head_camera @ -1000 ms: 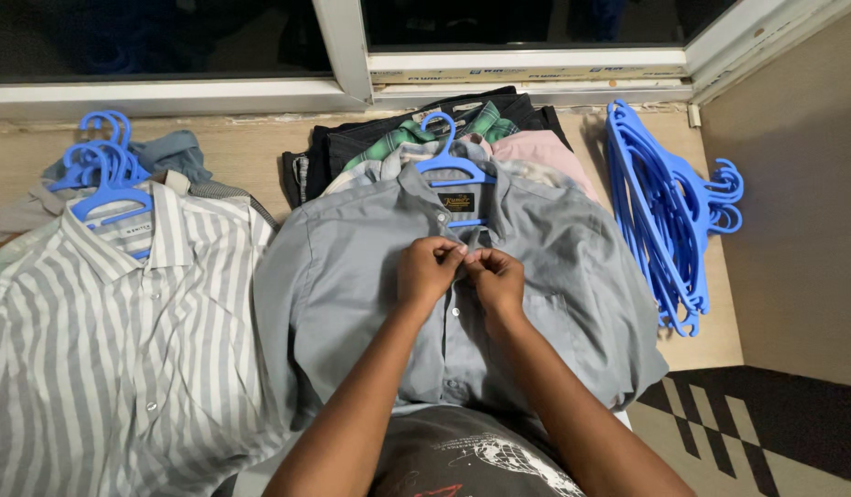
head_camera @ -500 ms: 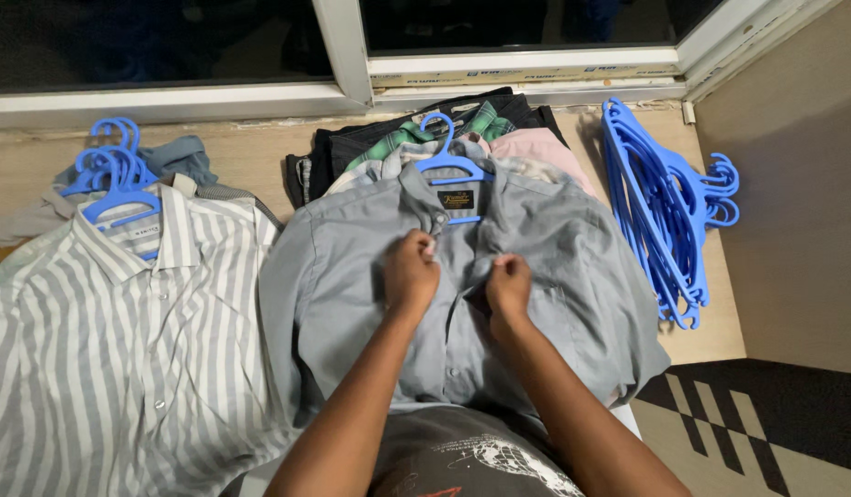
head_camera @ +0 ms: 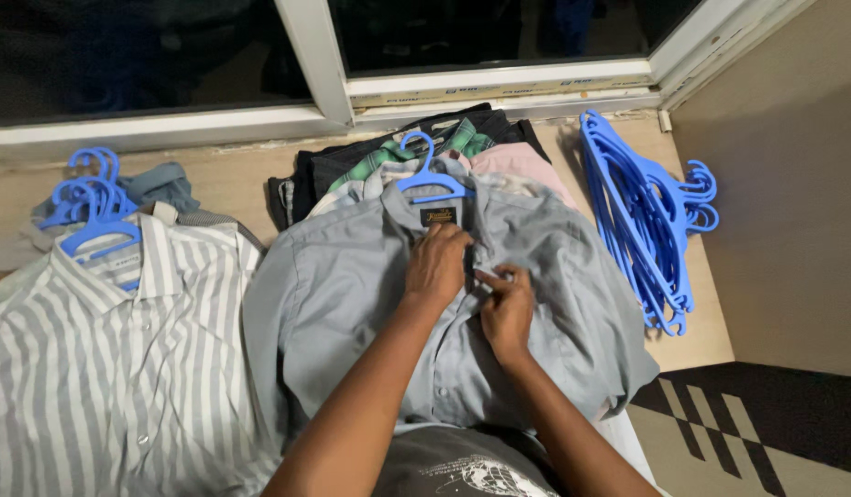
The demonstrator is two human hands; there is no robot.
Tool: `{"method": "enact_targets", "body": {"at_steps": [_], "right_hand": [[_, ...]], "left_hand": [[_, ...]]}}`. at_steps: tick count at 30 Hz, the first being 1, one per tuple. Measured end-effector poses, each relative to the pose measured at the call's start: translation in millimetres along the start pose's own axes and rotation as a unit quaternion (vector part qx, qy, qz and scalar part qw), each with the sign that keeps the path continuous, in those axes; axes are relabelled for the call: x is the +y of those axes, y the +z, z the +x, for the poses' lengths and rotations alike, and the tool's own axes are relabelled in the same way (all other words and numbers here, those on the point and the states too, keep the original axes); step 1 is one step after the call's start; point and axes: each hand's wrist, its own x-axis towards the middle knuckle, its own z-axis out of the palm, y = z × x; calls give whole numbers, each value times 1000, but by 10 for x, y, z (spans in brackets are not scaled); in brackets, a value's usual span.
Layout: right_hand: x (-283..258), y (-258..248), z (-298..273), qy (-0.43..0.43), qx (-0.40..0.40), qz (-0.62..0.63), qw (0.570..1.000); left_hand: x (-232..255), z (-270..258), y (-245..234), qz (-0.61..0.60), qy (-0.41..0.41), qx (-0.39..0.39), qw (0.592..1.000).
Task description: The person buttons several shirts and places them on blue plastic hangers. They handle a plaid shirt, a solid gray shirt, a striped shirt, a light green plaid shirt, and a black-and-white checkered shirt, buttoning each and then hanging it on a hanger.
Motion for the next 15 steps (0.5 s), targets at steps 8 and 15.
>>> {"method": "enact_targets", "body": {"at_steps": [8,15], "right_hand": [[-211,-162,138,136,-31,1,990],[-239,-182,344,85,-40,-48,994]], "left_hand": [[-165,95,147,79,-32,-89,992],[-193,217,19,66,-80,-109,989]]}}
